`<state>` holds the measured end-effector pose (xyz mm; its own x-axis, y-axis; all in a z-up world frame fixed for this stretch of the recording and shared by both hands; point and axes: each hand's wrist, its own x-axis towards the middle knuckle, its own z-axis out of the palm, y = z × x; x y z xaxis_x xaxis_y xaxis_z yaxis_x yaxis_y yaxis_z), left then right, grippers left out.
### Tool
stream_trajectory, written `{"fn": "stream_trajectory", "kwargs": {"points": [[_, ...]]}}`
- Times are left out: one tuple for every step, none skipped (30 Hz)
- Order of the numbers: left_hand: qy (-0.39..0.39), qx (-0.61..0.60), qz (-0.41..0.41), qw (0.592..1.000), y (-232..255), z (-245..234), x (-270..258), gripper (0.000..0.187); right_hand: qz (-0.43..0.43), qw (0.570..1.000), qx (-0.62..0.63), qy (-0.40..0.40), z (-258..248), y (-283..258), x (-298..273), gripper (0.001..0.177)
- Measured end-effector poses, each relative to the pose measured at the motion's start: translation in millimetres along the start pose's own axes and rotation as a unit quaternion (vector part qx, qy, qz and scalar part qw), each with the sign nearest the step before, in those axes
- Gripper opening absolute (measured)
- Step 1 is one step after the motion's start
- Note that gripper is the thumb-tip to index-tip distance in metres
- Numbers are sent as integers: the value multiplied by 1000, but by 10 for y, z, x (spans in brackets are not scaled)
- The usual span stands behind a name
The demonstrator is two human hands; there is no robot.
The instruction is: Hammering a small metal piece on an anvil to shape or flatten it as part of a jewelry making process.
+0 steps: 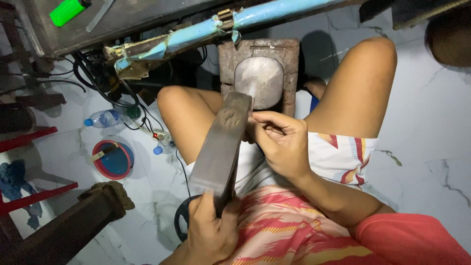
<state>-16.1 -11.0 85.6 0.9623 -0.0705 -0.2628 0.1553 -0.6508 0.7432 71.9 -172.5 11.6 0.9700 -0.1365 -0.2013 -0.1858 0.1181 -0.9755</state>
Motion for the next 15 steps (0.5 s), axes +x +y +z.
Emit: {"fn": "stream_trajectory", "kwargs": {"points": [[61,-24,82,995,-17,16,-36,16,5,1000,7,5,3,29,-8,12],[61,-25,81,995,-9,19,6,16,5,1000,7,5,-6,2,-6,12],[-8,1,-2,1000,1,18,45,21,-4,1000,-1,-2,-12,-30,-7,5],[-75,26,-84,993,16,12,82,27,-14,1000,-9,-10,-12,-67,-3,13],[-73,26,-85,993,46,-6,69,27,-14,1000,-8,-12,-4,-62,-16,13],[-64,9,-65,996,65,-20,80,27,-12,1000,-7,-5,4,-50,-10,9],[-55,-8,-45,997,82,-30,95,28,-9,1000,-6,2,9,-36,0,5],[-57,-9,-46,997,-34,31,-38,28,-7,1000,-6,3,9,-32,12,5],[-61,19,-245,967,-155,93,-171,24,-5,1000,8,-3,11,-24,24,7],[-61,46,-436,896,-273,158,-326,52,-2,1000,22,-10,14,-11,22,14],[-62,46,-439,895,-249,141,-306,52,2,1000,21,-11,4,7,-7,14],[-54,58,-269,960,-227,130,-249,33,-12,1000,18,-13,-7,19,3,11],[-43,70,-90,993,-202,117,-194,24,-26,999,15,-14,-18,26,12,13],[-42,70,-90,993,-89,65,-85,24,-26,999,15,-15,-8,11,11,13],[-51,21,-76,996,23,14,23,23,-21,1000,7,-5,2,-3,10,9]]}}
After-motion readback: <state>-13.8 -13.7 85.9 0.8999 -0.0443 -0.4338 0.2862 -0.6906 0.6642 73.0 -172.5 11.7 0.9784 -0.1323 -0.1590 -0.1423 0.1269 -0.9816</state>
